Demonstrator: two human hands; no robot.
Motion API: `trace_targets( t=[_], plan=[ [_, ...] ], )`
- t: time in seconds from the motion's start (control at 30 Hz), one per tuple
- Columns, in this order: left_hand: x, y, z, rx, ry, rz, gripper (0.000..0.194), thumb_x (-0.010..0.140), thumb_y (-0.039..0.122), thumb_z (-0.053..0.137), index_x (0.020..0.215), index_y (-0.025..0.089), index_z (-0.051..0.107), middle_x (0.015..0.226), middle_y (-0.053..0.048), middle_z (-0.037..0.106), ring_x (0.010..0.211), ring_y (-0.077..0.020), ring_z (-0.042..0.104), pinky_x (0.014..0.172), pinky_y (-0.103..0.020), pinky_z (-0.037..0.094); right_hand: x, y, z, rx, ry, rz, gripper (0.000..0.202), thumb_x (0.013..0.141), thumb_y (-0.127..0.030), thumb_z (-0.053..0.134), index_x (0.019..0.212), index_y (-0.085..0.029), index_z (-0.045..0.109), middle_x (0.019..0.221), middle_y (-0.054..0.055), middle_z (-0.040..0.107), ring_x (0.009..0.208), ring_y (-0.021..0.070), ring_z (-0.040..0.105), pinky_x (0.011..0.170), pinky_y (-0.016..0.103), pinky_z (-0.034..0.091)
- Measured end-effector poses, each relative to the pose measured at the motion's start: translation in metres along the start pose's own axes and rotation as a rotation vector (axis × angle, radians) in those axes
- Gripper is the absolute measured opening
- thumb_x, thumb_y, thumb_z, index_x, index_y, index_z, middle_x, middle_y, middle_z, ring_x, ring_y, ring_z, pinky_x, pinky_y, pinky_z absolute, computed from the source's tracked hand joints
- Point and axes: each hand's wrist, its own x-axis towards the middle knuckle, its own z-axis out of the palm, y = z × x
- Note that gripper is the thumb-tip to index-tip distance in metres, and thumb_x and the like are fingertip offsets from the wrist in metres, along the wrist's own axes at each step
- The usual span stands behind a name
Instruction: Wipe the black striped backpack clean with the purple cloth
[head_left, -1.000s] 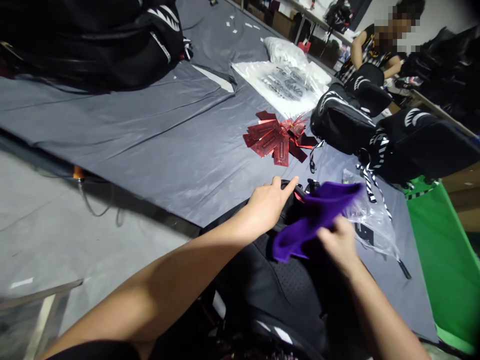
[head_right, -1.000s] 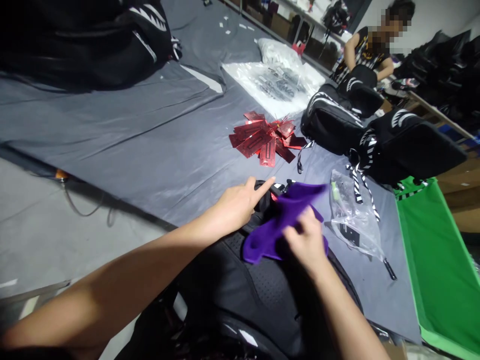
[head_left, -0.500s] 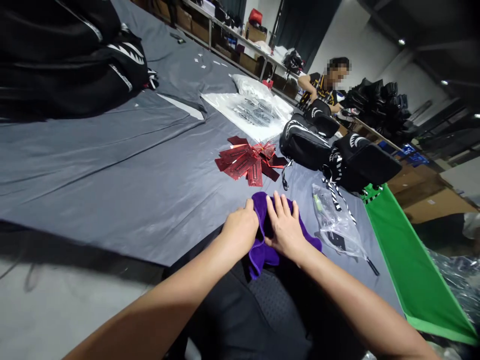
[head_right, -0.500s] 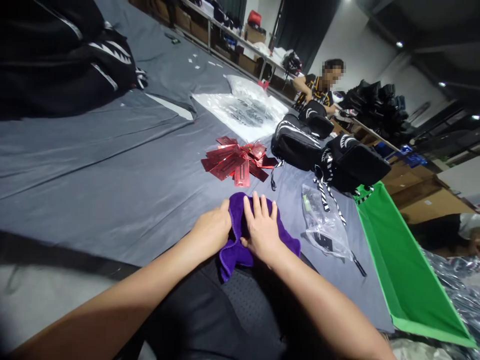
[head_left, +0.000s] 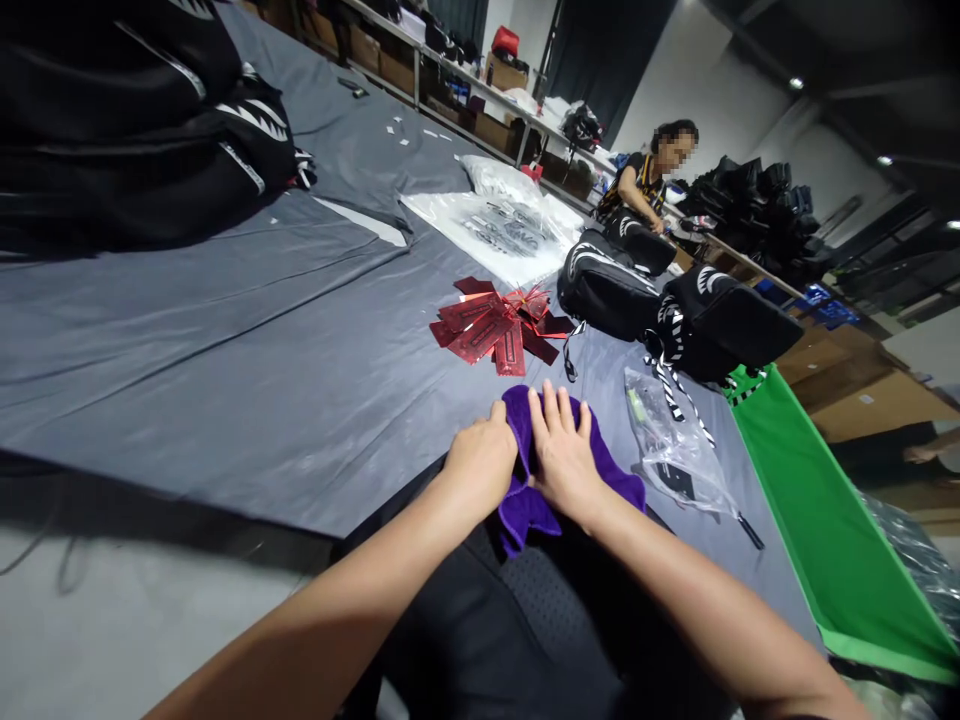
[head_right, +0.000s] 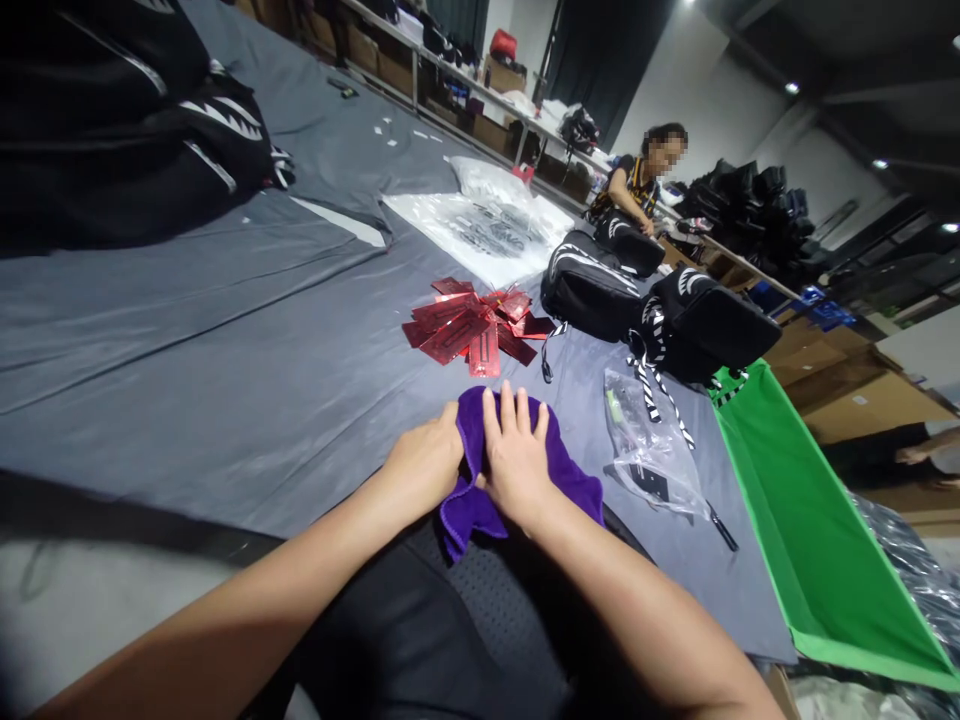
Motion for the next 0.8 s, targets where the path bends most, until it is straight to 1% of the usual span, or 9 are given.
trace_targets(
  t=[0.1, 0.27, 0.33, 0.4, 0.5, 0.6, 0.67, 0.7, 0.8],
  plan=[
    [0.000, 0.000, -0.001, -0.006, -0.006, 0.005, 0.035, 0.084, 0.003, 0.042, 0.113, 0.006, 0.062, 0.119, -0.019, 0.053, 0.094, -0.0265, 0.067, 0.079, -0.037, 0.058, -0.002, -0.001, -0.001, -0.006, 0.001, 0.002, 0.114, 0.065, -0.025, 0.081, 0.154, -0.011, 0.011, 0.159, 0.021, 0.001, 0.146, 0.0419, 0.004, 0.115, 0.065, 0.007],
    [0.002, -0.002, 0.002, -0.038, 0.007, -0.005, 0.045, 0.080, 0.000, 0.043, 0.122, 0.006, 0.057, 0.121, -0.018, 0.052, 0.097, -0.0275, 0.066, 0.082, -0.039, 0.058, -0.002, 0.000, -0.002, -0.003, -0.016, -0.032, 0.115, 0.067, -0.027, 0.079, 0.154, -0.010, 0.006, 0.159, 0.021, -0.001, 0.147, 0.0408, 0.004, 0.114, 0.065, 0.010],
    [0.002, -0.002, 0.003, -0.033, 0.007, 0.002, 0.043, 0.080, 0.000, 0.044, 0.119, 0.006, 0.059, 0.119, -0.018, 0.053, 0.097, -0.0277, 0.066, 0.081, -0.039, 0.058, 0.000, 0.002, -0.001, -0.019, -0.017, -0.040, 0.116, 0.066, -0.029, 0.081, 0.154, -0.012, 0.008, 0.160, 0.021, 0.001, 0.147, 0.0415, 0.005, 0.114, 0.066, 0.010],
    [0.002, -0.003, 0.003, -0.021, 0.003, 0.007, 0.040, 0.080, 0.000, 0.042, 0.116, 0.006, 0.061, 0.119, -0.019, 0.053, 0.096, -0.0271, 0.066, 0.081, -0.038, 0.057, 0.002, 0.002, 0.002, -0.025, -0.014, -0.056, 0.117, 0.064, -0.030, 0.082, 0.154, -0.010, 0.010, 0.159, 0.023, 0.002, 0.147, 0.0414, 0.005, 0.114, 0.065, 0.008],
    [0.001, -0.004, 0.002, -0.021, -0.006, -0.001, 0.044, 0.081, 0.001, 0.044, 0.123, 0.006, 0.056, 0.123, -0.020, 0.052, 0.097, -0.0266, 0.066, 0.083, -0.036, 0.057, 0.006, 0.002, 0.005, 0.009, 0.012, -0.078, 0.115, 0.066, -0.030, 0.080, 0.153, -0.005, 0.011, 0.159, 0.023, 0.001, 0.147, 0.0408, 0.004, 0.115, 0.065, 0.009],
    [0.000, -0.005, 0.002, -0.033, 0.002, -0.008, 0.047, 0.081, 0.003, 0.047, 0.127, 0.007, 0.053, 0.121, -0.018, 0.053, 0.098, -0.0278, 0.066, 0.080, -0.037, 0.057, -0.003, 0.007, 0.000, 0.044, 0.061, -0.095, 0.110, 0.068, -0.027, 0.079, 0.153, -0.010, 0.012, 0.159, 0.023, 0.004, 0.146, 0.0417, 0.006, 0.113, 0.066, 0.010],
    [-0.001, -0.005, 0.002, -0.044, 0.007, 0.001, 0.048, 0.081, 0.002, 0.046, 0.127, 0.008, 0.053, 0.119, -0.016, 0.054, 0.098, -0.0277, 0.066, 0.080, -0.037, 0.057, -0.018, 0.013, -0.007, 0.096, 0.121, -0.148, 0.094, 0.074, -0.022, 0.072, 0.151, -0.014, 0.021, 0.159, 0.021, 0.014, 0.146, 0.0384, 0.013, 0.114, 0.064, 0.011],
    [-0.001, -0.006, 0.002, -0.052, 0.003, 0.006, 0.047, 0.081, 0.002, 0.045, 0.127, 0.008, 0.052, 0.118, -0.016, 0.054, 0.099, -0.0274, 0.066, 0.080, -0.037, 0.057, -0.027, 0.016, -0.010, 0.148, 0.152, -0.191, 0.079, 0.078, -0.020, 0.066, 0.148, -0.016, 0.029, 0.156, 0.020, 0.024, 0.144, 0.0348, 0.020, 0.114, 0.060, 0.015],
    [-0.001, -0.007, 0.000, -0.059, -0.018, 0.017, 0.047, 0.082, 0.003, 0.044, 0.128, 0.009, 0.051, 0.120, -0.016, 0.053, 0.100, -0.0268, 0.066, 0.081, -0.036, 0.056, -0.048, 0.020, -0.017, 0.340, 0.114, -0.320, 0.040, 0.092, -0.025, 0.050, 0.131, -0.014, 0.049, 0.127, 0.015, 0.058, 0.120, 0.0239, 0.051, 0.104, 0.043, 0.036]
  ],
)
